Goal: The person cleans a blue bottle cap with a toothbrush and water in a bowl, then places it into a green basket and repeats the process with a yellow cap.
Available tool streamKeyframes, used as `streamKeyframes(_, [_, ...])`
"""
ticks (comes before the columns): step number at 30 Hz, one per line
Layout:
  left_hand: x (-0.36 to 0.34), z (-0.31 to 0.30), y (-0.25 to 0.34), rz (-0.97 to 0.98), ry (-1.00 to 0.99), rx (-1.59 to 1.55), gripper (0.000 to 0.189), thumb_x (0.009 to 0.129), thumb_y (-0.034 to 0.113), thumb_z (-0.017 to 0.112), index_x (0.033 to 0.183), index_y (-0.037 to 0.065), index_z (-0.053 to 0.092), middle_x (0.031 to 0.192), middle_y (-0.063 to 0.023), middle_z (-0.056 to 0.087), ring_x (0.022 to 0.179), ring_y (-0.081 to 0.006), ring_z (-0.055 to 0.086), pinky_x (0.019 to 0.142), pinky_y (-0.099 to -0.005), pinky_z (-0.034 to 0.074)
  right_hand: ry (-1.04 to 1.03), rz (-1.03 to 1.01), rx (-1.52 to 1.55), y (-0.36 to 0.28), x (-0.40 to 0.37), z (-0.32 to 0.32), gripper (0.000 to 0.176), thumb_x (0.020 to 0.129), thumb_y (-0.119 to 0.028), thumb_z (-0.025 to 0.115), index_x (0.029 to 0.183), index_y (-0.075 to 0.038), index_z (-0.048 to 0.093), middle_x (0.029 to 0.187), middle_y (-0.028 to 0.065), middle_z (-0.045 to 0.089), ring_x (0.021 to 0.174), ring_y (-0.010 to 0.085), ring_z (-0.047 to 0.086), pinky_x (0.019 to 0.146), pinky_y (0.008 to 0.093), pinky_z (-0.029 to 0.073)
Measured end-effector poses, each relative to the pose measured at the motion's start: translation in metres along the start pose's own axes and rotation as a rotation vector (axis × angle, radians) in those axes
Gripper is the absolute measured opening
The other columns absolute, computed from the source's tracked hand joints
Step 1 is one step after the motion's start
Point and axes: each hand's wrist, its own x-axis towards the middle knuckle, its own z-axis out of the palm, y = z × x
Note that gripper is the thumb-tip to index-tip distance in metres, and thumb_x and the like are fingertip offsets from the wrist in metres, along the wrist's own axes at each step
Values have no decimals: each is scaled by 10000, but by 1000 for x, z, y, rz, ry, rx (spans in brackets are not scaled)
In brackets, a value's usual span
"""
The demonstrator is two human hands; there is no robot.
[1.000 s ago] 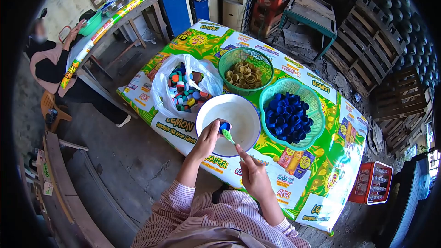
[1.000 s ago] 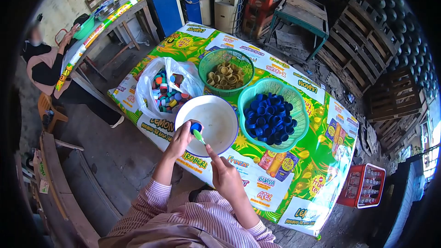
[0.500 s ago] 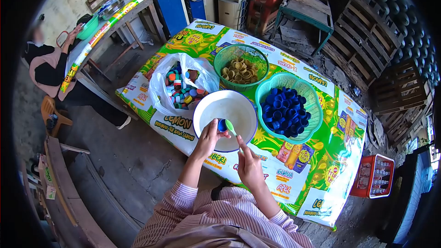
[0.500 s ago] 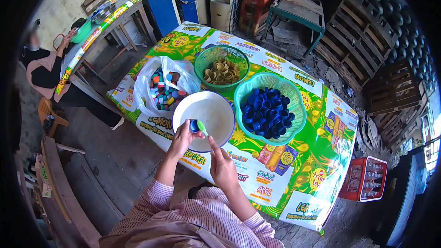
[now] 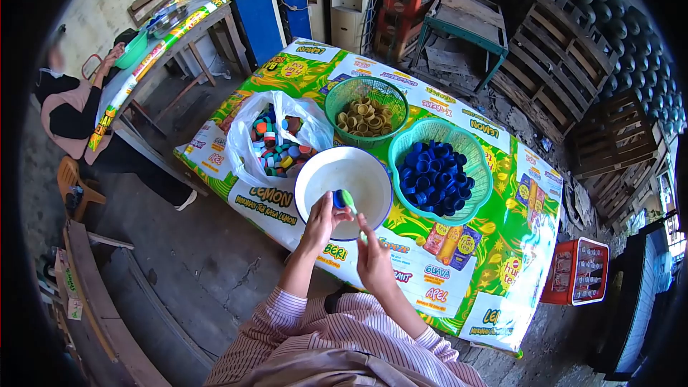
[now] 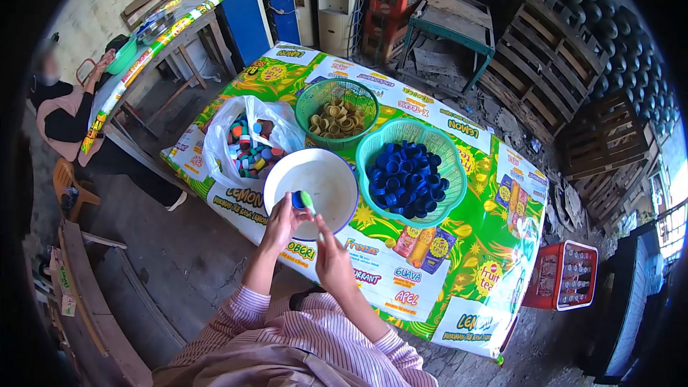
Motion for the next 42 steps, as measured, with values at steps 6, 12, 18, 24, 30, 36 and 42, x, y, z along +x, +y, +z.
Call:
streamKeyframes(6, [-5, 1, 5, 31, 49, 4, 223, 906, 166, 475, 1094, 54, 438, 958, -57, 517, 777, -145, 568, 704, -298, 492, 90, -25, 88, -2, 2, -13, 509, 833, 53, 407, 1322, -58, 322, 505, 82, 433, 425, 112, 404, 459, 234, 351])
streamKeyframes(12, [-8, -3, 12, 176, -8, 179, 291, 825, 29, 570, 1084, 27, 436, 995, -60, 496, 868, -108, 534, 719, -245, 498, 76, 76, 163, -8, 0, -21, 483, 843, 37, 403, 1314, -51, 342, 541, 39, 413, 469, 70, 357, 466, 218, 316])
streamKeyframes(18, [-13, 4, 18, -27, 2, -257, 268, 849, 31, 522, 1111, 33, 465, 975, -40, 531, 912, -117, 533, 814, -262, 485, -33, -36, 125, 4, -4, -10, 488, 846, 38, 430, 1314, -69, 341, 640, 172, 533, 547, 194, 556, 559, 264, 424])
streamKeyframes(24, [-14, 1, 11, -49, -85, -194, 285, 855, 29, 510, 1133, 48, 449, 982, -38, 522, 909, -117, 523, 851, -289, 466, 6, 44, 170, 5, 6, -15, 492, 847, 30, 426, 1316, -93, 339, 597, 164, 503, 457, 184, 459, 499, 263, 385])
streamKeyframes(30, [-14, 1, 9, 43, -61, -84, 398, 855, 3, 492, 1226, 71, 363, 1003, -41, 503, 926, -120, 524, 855, -295, 463, 11, 17, 122, 8, 2, -11, 484, 860, 13, 416, 1323, -108, 338, 537, 119, 484, 461, 165, 487, 514, 268, 414])
streamKeyframes(36, [-12, 2, 8, 123, -35, -11, 449, 850, -22, 484, 1254, 61, 306, 996, -76, 490, 939, -134, 520, 855, -304, 465, -11, -48, 185, 10, -3, -9, 465, 868, 4, 410, 1318, -97, 353, 554, 62, 415, 479, 91, 394, 493, 222, 357])
streamKeyframes(42, [-13, 1, 8, 281, -69, 296, 542, 832, -60, 490, 1292, 57, 229, 963, -97, 513, 916, -145, 527, 823, -274, 462, 38, -60, 151, 0, 0, -17, 464, 853, 25, 422, 1301, -87, 378, 504, 60, 406, 440, 92, 361, 455, 234, 330])
